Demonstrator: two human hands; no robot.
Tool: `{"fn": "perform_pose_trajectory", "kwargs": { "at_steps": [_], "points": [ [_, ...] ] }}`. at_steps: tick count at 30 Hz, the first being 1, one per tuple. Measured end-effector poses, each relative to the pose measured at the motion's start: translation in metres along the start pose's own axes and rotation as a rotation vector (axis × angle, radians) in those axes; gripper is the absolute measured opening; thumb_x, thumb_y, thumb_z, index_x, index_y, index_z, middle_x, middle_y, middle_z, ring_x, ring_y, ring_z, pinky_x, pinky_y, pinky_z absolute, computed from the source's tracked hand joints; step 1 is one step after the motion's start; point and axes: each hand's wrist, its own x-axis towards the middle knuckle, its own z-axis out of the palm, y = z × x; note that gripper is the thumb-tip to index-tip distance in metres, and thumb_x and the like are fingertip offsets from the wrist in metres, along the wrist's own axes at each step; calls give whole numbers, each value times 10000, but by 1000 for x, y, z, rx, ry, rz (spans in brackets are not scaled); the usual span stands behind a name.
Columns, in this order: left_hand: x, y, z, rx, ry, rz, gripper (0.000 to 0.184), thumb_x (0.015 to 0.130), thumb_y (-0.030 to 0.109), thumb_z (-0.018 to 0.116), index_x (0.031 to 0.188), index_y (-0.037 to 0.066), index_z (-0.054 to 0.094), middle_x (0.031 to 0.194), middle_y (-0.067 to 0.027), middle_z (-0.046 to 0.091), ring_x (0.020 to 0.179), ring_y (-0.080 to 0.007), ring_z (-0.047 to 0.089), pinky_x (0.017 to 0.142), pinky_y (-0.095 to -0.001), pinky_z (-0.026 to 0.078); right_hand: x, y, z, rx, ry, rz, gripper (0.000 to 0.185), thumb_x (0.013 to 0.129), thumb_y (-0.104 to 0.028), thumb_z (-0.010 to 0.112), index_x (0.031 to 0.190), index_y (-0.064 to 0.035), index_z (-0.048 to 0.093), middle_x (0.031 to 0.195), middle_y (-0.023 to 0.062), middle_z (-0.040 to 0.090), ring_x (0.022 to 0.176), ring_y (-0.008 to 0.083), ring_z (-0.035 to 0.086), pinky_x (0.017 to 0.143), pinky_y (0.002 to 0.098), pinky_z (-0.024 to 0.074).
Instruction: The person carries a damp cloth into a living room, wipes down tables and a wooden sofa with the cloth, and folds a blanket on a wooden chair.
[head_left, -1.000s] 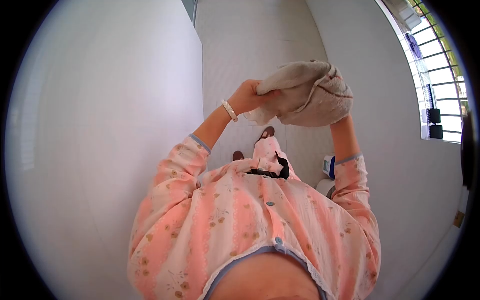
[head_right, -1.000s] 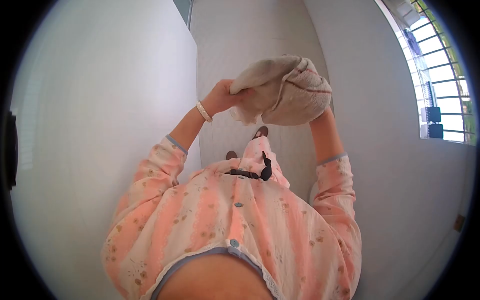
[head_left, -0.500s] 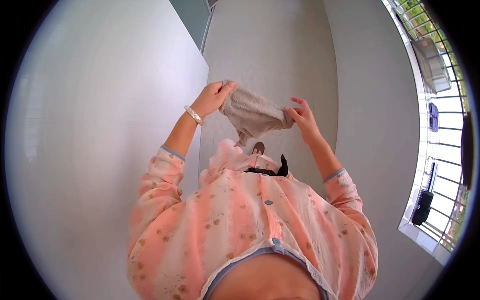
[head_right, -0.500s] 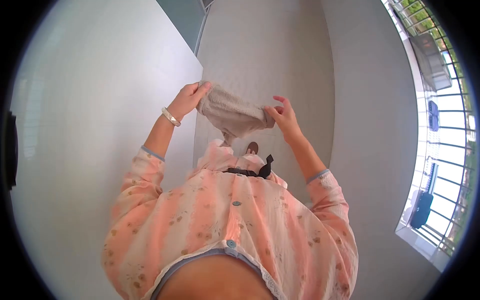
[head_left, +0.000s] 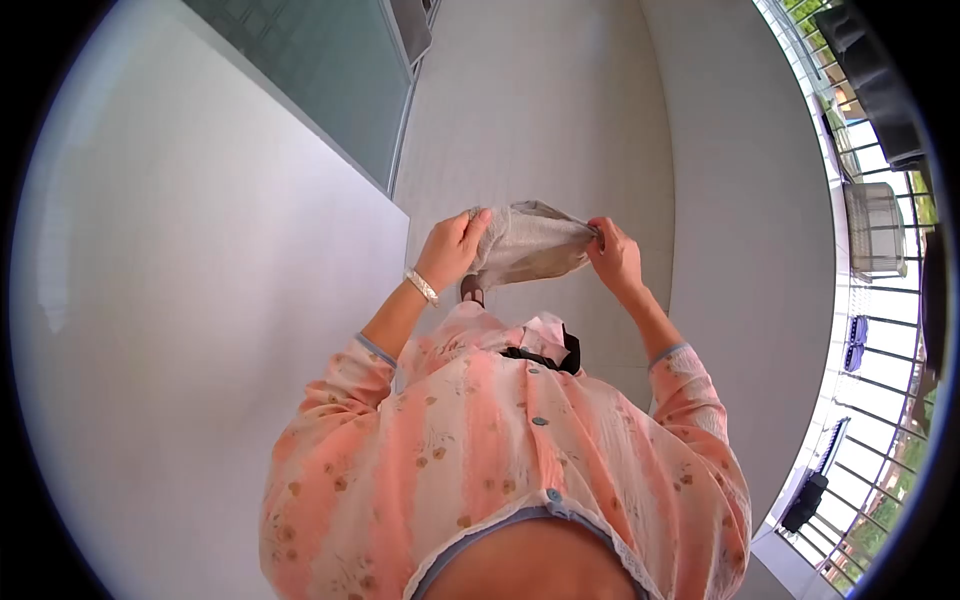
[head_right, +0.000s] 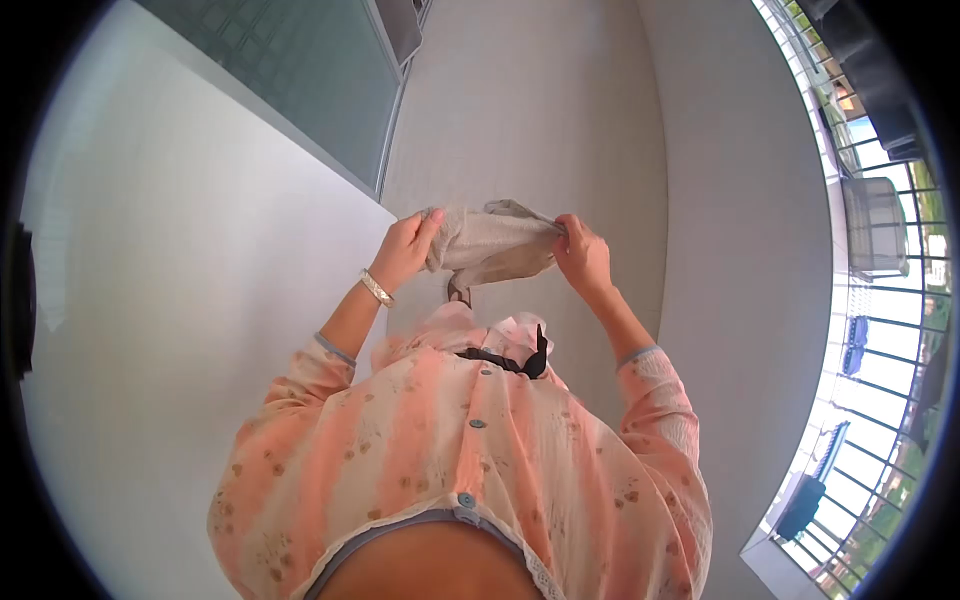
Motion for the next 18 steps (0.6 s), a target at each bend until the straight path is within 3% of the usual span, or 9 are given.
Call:
{"fn": "perform_pose_trajectory", "kwargs": {
  "at_steps": [3, 5, 7, 9, 10, 11, 14, 16, 18],
  "points": [
    [43, 7, -10, 55, -62, 27, 449, 946, 330, 503, 664, -12, 432, 541, -102, 372, 473, -192, 316, 456, -339, 322, 28, 4, -5, -71, 65, 114, 231, 803, -107, 585, 1031, -87, 555, 875, 120, 637, 752, 312, 626, 629, 382, 502],
    [56, 46, -12, -4, 33, 191, 428, 922, 296, 559, 654, -9, 427, 534, -92, 351, 475, -170, 304, 447, -319, 309, 39, 3, -37, -59, 288, 3, 215, 830, -126, 588, 1041, -94, 560, 916, 111, 634, 792, 295, 634, 645, 379, 509],
    [84, 64, -18, -57, 72, 208, 424, 910, 278, 582, 644, -7, 416, 532, -81, 348, 479, -158, 296, 447, -309, 302, 62, 4, -46, -58, 304, 26, 214, 855, -134, 581, 1065, -99, 568, 925, 105, 623, 838, 268, 637, 660, 365, 511],
    [129, 62, -13, -107, 121, 226, 424, 897, 260, 605, 634, -6, 406, 531, -70, 344, 483, -146, 287, 446, -298, 295, 105, 11, -46, -8, 461, 38, 226, 863, -110, 562, 1088, -106, 578, 905, 112, 601, 828, 264, 618, 662, 356, 510],
    [151, 56, -7, -106, 116, 188, 430, 893, 257, 611, 627, -6, 401, 534, -59, 344, 489, -138, 284, 449, -295, 293, 124, 24, -38, 114, 442, 114, 214, 895, -113, 541, 1105, -100, 581, 917, 75, 589, 816, 204, 599, 696, 310, 493],
    [189, 50, 0, -102, 103, 153, 436, 889, 254, 617, 620, -7, 395, 537, -48, 344, 496, -129, 281, 453, -292, 290, 153, 50, -25, 121, 443, 113, 214, 895, -113, 541, 1105, -100, 581, 917, 75, 589, 816, 204, 599, 696, 310, 493],
    [246, 44, 12, -157, 82, 109, 436, 881, 242, 626, 604, -5, 399, 544, -39, 340, 506, -116, 277, 458, -289, 285, 214, 96, 3, 745, 297, 422, 201, 941, -121, 507, 1119, -48, 566, 1022, 10, 565, 896, 94, 536, 822, 247, 427],
    [282, 55, 5, -136, 80, -9, 377, 863, 206, 649, 626, -4, 445, 556, -16, 366, 525, -96, 313, 464, -265, 296, 264, 98, -2, 762, 337, 350, 201, 939, -111, 506, 1118, -40, 564, 1036, 25, 569, 902, 105, 536, 828, 256, 429],
    [321, 70, 1, -273, 131, 31, 315, 853, 168, 657, 664, -10, 479, 604, -14, 401, 552, -91, 355, 484, -252, 331, 320, 99, -22, 633, 434, 192, 201, 930, -91, 509, 1117, -47, 568, 1034, 68, 573, 899, 156, 552, 829, 289, 445]
  ]
}}
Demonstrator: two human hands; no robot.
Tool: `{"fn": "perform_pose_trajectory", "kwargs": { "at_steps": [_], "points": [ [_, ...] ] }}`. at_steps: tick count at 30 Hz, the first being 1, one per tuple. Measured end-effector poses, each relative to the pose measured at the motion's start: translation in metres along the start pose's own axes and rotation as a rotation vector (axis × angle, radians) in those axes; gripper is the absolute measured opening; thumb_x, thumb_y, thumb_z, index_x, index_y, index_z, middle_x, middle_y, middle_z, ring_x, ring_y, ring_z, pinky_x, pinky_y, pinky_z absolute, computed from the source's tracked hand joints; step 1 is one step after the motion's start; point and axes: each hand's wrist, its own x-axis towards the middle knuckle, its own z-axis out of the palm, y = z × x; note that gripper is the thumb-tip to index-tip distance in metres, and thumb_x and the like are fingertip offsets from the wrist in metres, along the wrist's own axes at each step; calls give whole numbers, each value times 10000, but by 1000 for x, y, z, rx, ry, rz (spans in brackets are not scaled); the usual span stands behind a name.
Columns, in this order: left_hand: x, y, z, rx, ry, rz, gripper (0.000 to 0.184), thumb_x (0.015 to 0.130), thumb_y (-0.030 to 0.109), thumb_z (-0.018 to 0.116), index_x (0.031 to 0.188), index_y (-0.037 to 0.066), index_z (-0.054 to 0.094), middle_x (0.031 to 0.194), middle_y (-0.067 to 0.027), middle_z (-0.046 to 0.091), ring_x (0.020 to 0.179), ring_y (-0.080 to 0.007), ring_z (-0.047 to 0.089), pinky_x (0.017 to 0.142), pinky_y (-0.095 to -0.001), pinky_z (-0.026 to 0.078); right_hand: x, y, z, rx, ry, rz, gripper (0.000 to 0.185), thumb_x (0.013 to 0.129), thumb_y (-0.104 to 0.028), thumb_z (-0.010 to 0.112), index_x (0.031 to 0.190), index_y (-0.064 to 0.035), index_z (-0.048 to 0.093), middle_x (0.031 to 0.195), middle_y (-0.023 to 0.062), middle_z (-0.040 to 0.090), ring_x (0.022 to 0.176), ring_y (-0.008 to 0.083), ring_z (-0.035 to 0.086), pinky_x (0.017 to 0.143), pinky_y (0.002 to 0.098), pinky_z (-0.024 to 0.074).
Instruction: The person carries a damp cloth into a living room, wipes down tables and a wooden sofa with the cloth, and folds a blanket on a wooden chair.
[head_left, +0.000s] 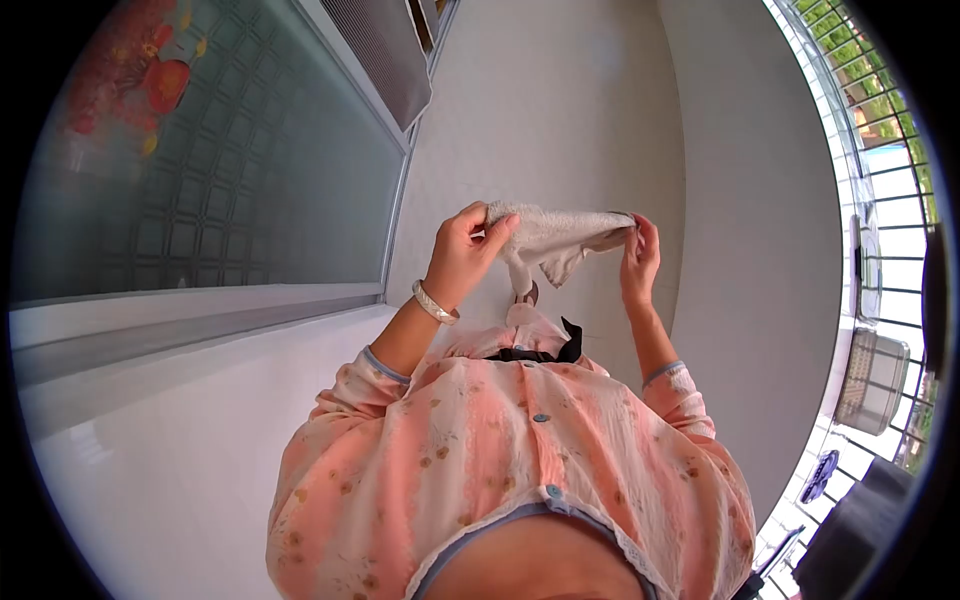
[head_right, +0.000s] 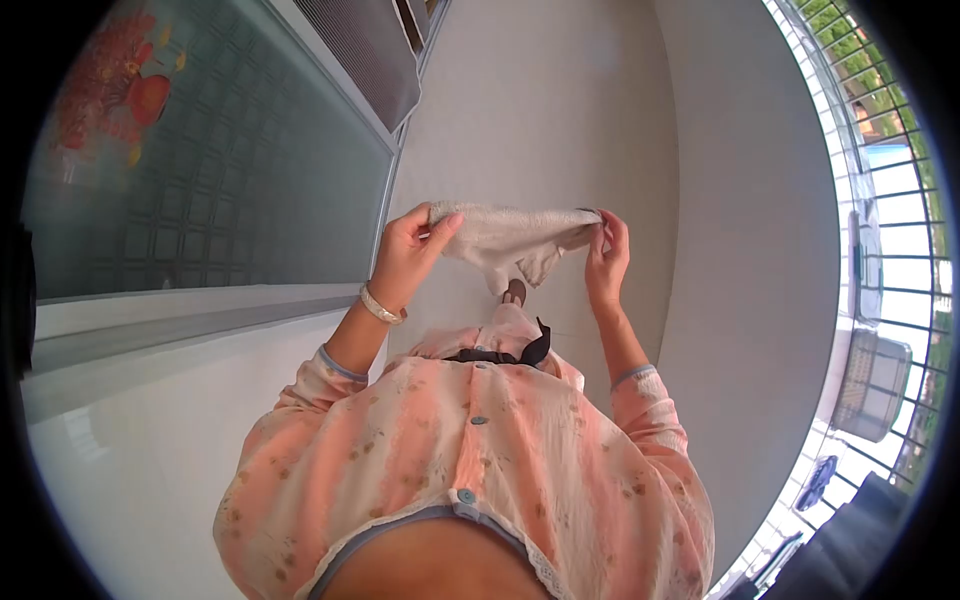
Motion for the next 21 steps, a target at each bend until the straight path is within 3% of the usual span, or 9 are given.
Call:
{"fn": "perform_pose_trajectory", "kwargs": {
  "at_steps": [1, 3, 5, 8, 12, 14, 17, 19, 21],
  "points": [
    [12, 2, 2, -153, 31, 28, 254, 843, 131, 665, 702, -15, 513, 651, -13, 436, 578, -86, 397, 503, -239, 367, 25, -13, 5, 2, -14, 0, 201, 930, -91, 509, 1117, -47, 568, 1034, 68, 573, 899, 156, 552, 829, 289, 445],
    [37, 12, -1, -176, 79, 66, 197, 832, 89, 666, 748, -28, 532, 715, -21, 461, 623, -89, 442, 535, -228, 413, 78, -37, 21, -326, -30, -316, 204, 935, -105, 500, 1121, -62, 569, 991, 64, 560, 925, 148, 538, 809, 268, 461],
    [72, 11, -13, -189, 124, 130, 148, 820, 48, 668, 795, -41, 552, 780, -29, 486, 668, -93, 487, 568, -217, 458, 130, -35, 44, -368, -88, -341, 203, 920, -89, 508, 1107, -86, 588, 985, 82, 540, 915, 174, 542, 779, 283, 480],
    [115, -18, -30, 112, 230, 113, 133, 805, 10, 664, 876, -67, 582, 889, -61, 516, 775, -105, 539, 595, -210, 531, 190, 1, 85, -87, -319, -62, 186, 928, -102, 502, 1078, -95, 612, 992, 52, 532, 855, 160, 539, 747, 288, 474],
    [193, -50, -43, 155, 401, 189, 135, 806, 13, 665, 886, -59, 583, 895, -65, 529, 795, -111, 543, 617, -206, 530, 257, -5, 135, -283, -189, -375, 184, 939, -117, 494, 1083, -67, 595, 931, 44, 546, 816, 136, 534, 744, 268, 453],
    [240, -54, -55, 319, 463, 355, 148, 798, 19, 674, 869, -55, 568, 895, -76, 537, 817, -163, 555, 621, -239, 501, 284, -21, 151, -52, -210, -179, 175, 929, -145, 503, 1043, -39, 582, 958, 103, 554, 860, 181, 556, 771, 295, 471],
    [338, -56, -76, 391, 485, 483, 162, 805, 43, 669, 817, -46, 534, 820, -88, 527, 729, -206, 543, 574, -281, 442, 345, -21, 177, -64, -281, -23, 179, 916, -138, 532, 1048, -25, 577, 903, 69, 570, 853, 140, 543, 788, 264, 448],
    [378, -66, -86, 253, 352, 176, 200, 845, 79, 636, 767, -36, 492, 731, -88, 496, 613, -190, 487, 531, -300, 406, 382, -34, 183, 7, -416, 30, 187, 900, -128, 556, 1059, -32, 577, 889, 49, 573, 850, 122, 536, 785, 254, 443],
    [421, -57, -90, 330, 365, 198, 227, 879, 107, 600, 755, -23, 460, 676, -86, 453, 540, -188, 412, 500, -314, 364, 416, -33, 180, 97, -561, 88, 203, 884, -118, 581, 1071, -38, 578, 876, 28, 577, 847, 104, 530, 783, 244, 438]
  ]
}}
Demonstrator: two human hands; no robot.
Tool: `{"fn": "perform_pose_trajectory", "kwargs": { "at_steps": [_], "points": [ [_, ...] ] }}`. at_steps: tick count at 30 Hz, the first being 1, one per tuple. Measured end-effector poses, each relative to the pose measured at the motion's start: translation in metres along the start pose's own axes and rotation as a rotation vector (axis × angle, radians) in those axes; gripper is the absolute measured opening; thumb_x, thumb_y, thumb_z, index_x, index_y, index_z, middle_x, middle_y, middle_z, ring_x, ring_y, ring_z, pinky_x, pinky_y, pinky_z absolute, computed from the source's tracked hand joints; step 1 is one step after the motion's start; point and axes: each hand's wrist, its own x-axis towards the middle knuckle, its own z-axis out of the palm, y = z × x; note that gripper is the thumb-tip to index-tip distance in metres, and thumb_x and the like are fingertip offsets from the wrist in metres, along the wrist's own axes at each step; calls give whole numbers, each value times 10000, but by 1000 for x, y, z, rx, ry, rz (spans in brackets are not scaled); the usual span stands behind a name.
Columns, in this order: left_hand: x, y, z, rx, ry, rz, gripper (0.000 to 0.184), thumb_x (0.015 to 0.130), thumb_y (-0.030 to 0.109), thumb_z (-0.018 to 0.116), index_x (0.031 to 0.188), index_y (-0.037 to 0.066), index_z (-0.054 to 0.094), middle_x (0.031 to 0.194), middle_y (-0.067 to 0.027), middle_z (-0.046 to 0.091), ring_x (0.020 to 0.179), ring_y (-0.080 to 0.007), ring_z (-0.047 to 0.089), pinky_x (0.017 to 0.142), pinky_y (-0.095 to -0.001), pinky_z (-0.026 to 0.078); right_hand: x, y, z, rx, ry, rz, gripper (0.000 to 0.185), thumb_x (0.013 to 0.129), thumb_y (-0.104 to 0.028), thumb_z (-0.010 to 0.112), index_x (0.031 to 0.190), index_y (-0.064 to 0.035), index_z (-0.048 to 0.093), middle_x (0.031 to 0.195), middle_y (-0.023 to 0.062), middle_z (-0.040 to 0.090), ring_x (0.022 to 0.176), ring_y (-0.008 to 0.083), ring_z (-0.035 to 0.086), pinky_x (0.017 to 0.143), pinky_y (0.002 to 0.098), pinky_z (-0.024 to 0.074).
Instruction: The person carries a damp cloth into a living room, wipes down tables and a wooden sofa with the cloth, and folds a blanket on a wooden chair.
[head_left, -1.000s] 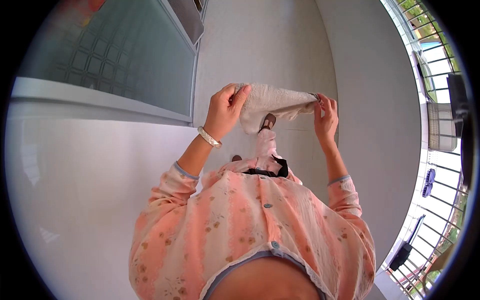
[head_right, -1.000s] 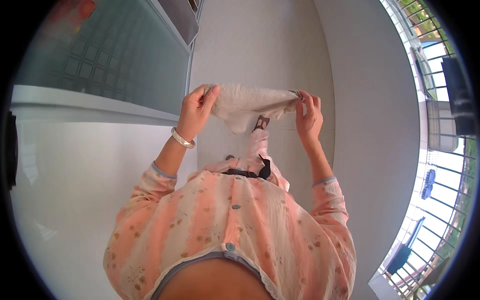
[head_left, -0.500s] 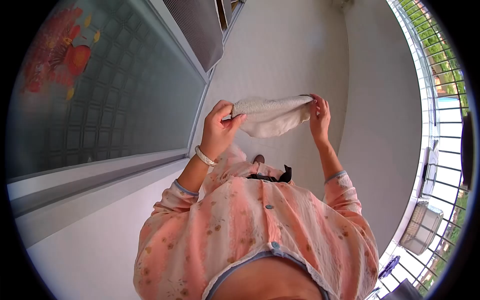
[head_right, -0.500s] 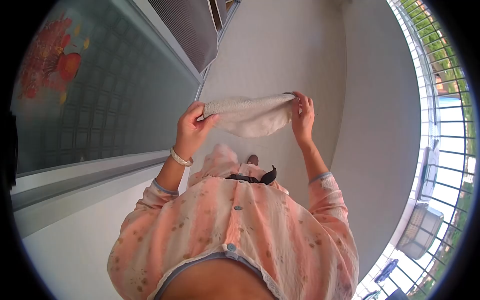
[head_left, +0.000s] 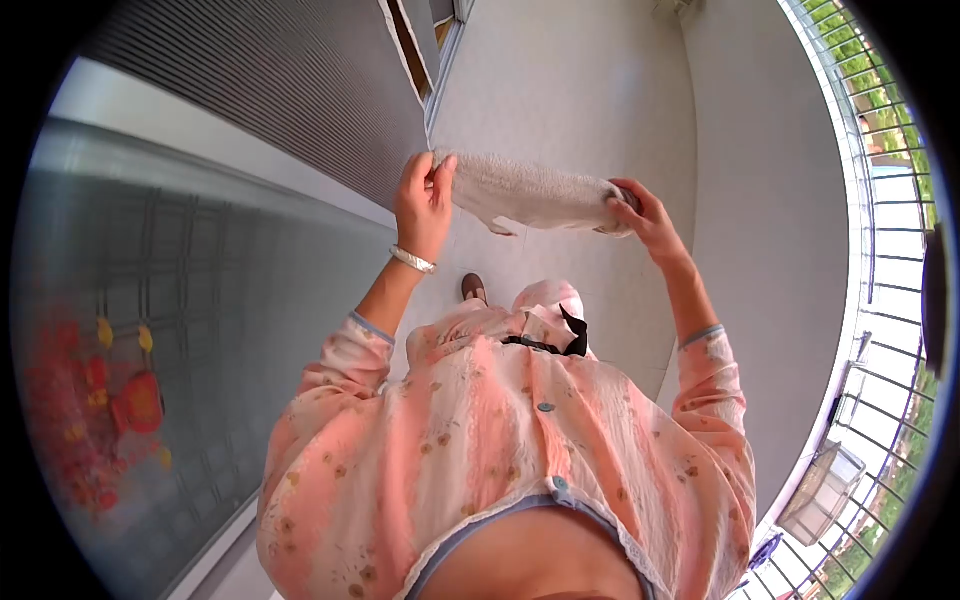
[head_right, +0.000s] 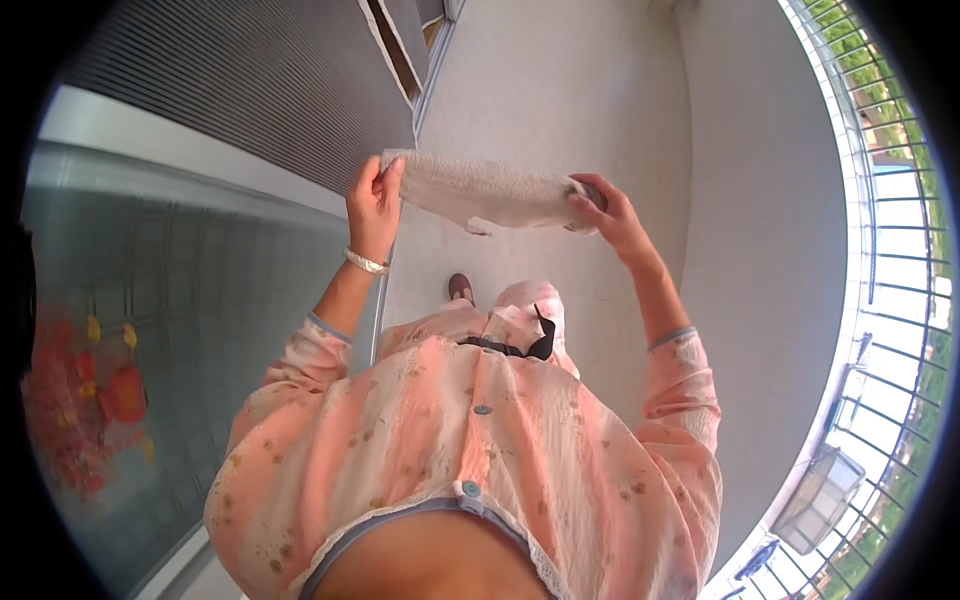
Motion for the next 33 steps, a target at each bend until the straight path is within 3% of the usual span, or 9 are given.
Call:
{"fn": "perform_pose_trajectory", "kwargs": {
  "at_steps": [4, 7, 9, 13, 17, 23, 29, 32, 33],
  "points": [
    [44, 15, 35, 41, 66, 227, 203, 888, 118, 593, 790, -8, 468, 696, -83, 454, 540, -185, 403, 493, -311, 361, 52, -5, -51, -95, -259, 92, 272, 839, -109, 632, 1080, 1, 572, 936, 35, 592, 854, 102, 542, 788, 245, 442],
    [86, 70, 56, -255, -211, 189, 163, 866, 160, 630, 870, 10, 566, 817, -60, 549, 649, -142, 512, 585, -256, 434, 113, -25, -50, -128, 109, -53, 291, 854, -110, 629, 1092, 35, 547, 933, 28, 569, 887, 101, 521, 825, 235, 427],
    [98, 94, 85, -421, -512, 433, 186, 830, 189, 667, 910, 33, 609, 946, -85, 607, 739, -184, 598, 650, -280, 482, 144, -15, -42, 138, 1000, -300, 238, 851, -149, 641, 1036, -16, 571, 870, 10, 553, 866, 108, 540, 812, 240, 446],
    [137, 64, 151, -375, -1063, 360, 246, 793, 254, 702, 980, 102, 652, 1098, -90, 614, 907, -226, 628, 771, -314, 505, 187, 41, -46, 304, 435, 31, 208, 842, -159, 622, 993, -34, 552, 916, 32, 538, 936, 167, 522, 857, 288, 433],
    [181, 0, 181, -313, -979, -63, 301, 839, 264, 666, 1075, 84, 613, 1155, -86, 589, 1028, -205, 597, 845, -301, 478, 263, -7, -37, 47, 47, -137, 191, 831, -150, 616, 968, -32, 553, 931, 41, 540, 937, 186, 522, 850, 294, 432],
    [210, -81, 203, -669, -477, -983, 748, 895, 591, 428, 1413, 80, 260, 1376, -106, 390, 1264, -195, 392, 1027, -450, 310, 340, -42, -1, -227, -228, -298, 166, 815, -136, 607, 931, -28, 555, 952, 56, 543, 939, 216, 523, 839, 303, 431],
    [307, -121, 210, -1157, -226, -767, 646, 877, 444, 574, 1364, 86, 342, 1308, -56, 463, 1191, -170, 457, 986, -326, 383, 415, -86, 70, -258, -385, -417, 103, 810, -92, 586, 879, -16, 574, 987, 59, 557, 932, 219, 532, 802, 299, 442],
    [341, -141, 179, -1095, -74, -966, 474, 865, 318, 625, 1206, 7, 520, 1123, -86, 604, 1014, -191, 595, 879, -340, 480, 476, -4, 61, 251, -307, 225, 210, 829, -64, 563, 1020, 22, 578, 1069, 108, 582, 891, 162, 557, 750, 288, 465],
    [351, -146, 167, -1155, -8, -1026, 458, 864, 306, 623, 1193, 2, 529, 1112, -88, 608, 992, -189, 602, 858, -336, 487, 503, 26, 49, 56, -430, 210, 283, 850, -111, 557, 1098, 24, 546, 1103, 136, 579, 900, 176, 582, 749, 305, 483]
  ]
}}
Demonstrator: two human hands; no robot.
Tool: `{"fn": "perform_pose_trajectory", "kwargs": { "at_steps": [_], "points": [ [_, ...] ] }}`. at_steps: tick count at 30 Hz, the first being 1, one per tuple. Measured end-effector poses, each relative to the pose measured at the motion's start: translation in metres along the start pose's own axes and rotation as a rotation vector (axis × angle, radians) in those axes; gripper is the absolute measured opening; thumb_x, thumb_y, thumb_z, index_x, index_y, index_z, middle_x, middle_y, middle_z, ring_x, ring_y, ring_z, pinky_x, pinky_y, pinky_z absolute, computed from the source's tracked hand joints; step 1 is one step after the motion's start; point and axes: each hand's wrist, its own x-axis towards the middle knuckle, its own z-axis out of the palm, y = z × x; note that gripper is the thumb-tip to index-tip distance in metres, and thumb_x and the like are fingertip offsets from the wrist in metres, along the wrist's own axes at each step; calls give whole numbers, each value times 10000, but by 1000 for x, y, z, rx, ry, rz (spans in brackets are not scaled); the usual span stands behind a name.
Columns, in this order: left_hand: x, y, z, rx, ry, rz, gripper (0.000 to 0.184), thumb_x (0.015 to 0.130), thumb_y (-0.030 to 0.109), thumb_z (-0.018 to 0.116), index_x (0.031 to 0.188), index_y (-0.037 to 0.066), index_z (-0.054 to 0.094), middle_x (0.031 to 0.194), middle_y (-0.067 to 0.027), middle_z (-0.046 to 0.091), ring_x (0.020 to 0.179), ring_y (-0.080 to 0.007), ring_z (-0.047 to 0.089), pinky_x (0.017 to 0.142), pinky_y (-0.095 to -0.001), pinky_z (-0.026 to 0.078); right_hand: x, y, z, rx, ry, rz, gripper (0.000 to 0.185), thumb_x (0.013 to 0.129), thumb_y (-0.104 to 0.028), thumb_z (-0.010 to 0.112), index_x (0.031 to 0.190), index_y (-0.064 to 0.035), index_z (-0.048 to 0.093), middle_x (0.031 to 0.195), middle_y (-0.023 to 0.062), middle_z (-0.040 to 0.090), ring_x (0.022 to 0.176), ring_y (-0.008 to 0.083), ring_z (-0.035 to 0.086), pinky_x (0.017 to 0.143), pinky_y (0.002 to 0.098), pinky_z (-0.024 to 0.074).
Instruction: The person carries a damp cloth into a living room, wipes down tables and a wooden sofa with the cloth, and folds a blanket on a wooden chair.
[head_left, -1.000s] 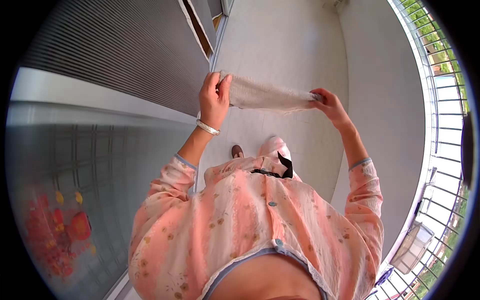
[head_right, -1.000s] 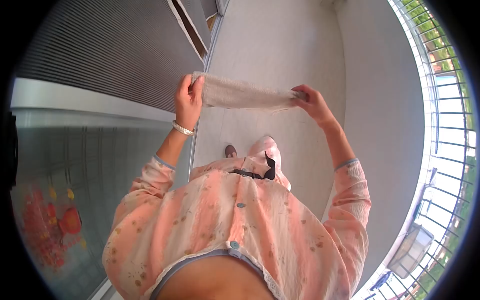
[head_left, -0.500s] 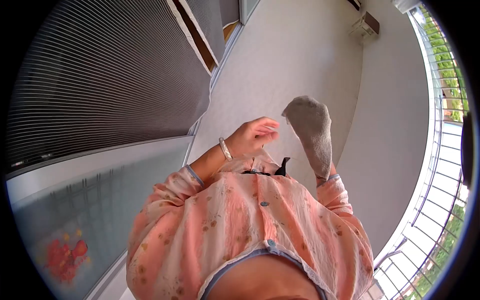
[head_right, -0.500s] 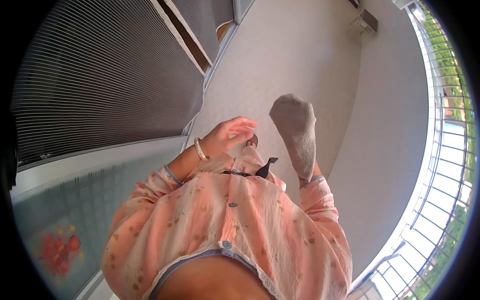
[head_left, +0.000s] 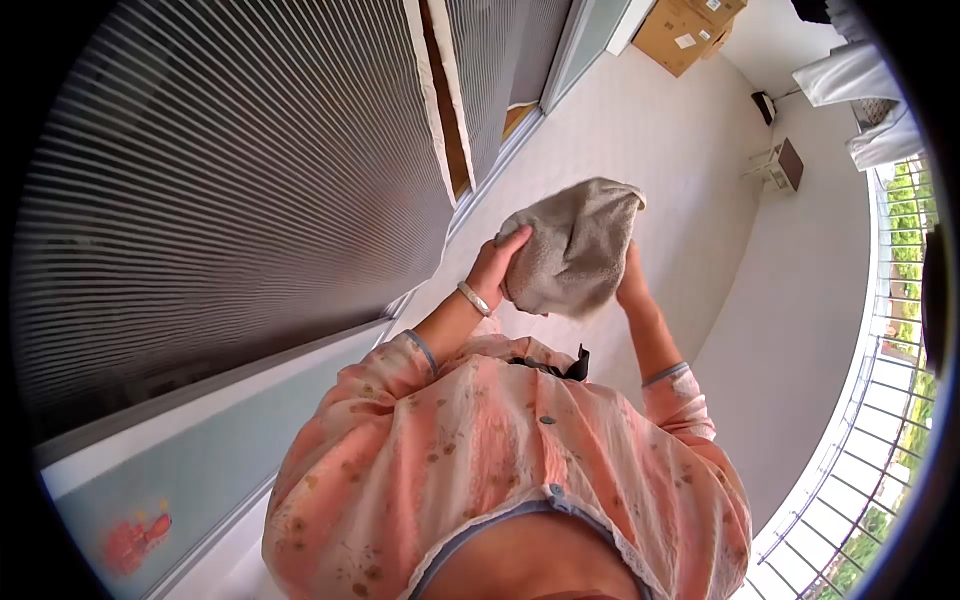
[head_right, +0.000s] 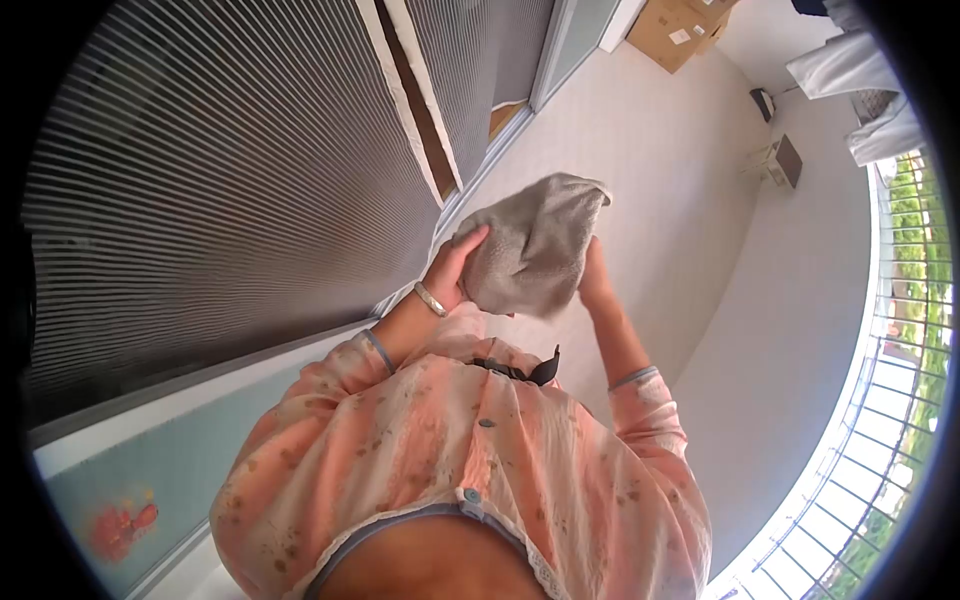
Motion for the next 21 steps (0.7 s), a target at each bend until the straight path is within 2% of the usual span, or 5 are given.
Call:
{"fn": "perform_pose_trajectory", "kwargs": {
  "at_steps": [7, 10, 13, 16, 21],
  "points": [
    [54, 60, -33, 524, 78, 306, 426, 821, 354, 662, 1019, -21, 627, 976, -80, 656, 898, -162, 619, 793, -292, 479, 55, -18, 45, 513, -49, 492, 527, 922, -431, 474, 1234, -6, 480, 1208, 161, 555, 1036, 251, 601, 808, 445, 522],
    [50, 88, -14, 1342, -407, 335, 512, 788, 463, 666, 905, -34, 636, 805, -173, 654, 780, -246, 650, 721, -339, 495, 102, -19, 93, 920, -399, 635, 464, 925, -404, 471, 1184, -21, 505, 1135, 149, 583, 1024, 258, 593, 861, 421, 503],
    [47, 154, -5, 1886, -193, 290, 455, 793, 525, 603, 795, 70, 636, 700, -105, 649, 656, -271, 640, 604, -354, 496, 162, 7, 126, 914, -353, 755, 324, 901, -233, 504, 1145, -21, 517, 1030, 150, 613, 911, 267, 622, 807, 403, 532],
    [108, 194, -55, 1279, 82, 437, 199, 908, 230, 535, 1004, 72, 610, 887, -45, 668, 743, -160, 640, 642, -300, 509, 217, 6, 144, 819, -342, 806, 353, 880, -203, 531, 1173, -9, 495, 1042, 147, 607, 897, 262, 625, 800, 405, 532],
    [191, 248, -136, 890, 486, 662, 509, 879, 235, 596, 1319, 44, 427, 1034, -87, 636, 854, -157, 614, 779, -263, 481, 310, 6, 209, 187, -590, 479, 505, 789, -113, 636, 1238, 9, 440, 1080, 159, 581, 960, 261, 594, 819, 364, 511]
  ]
}}
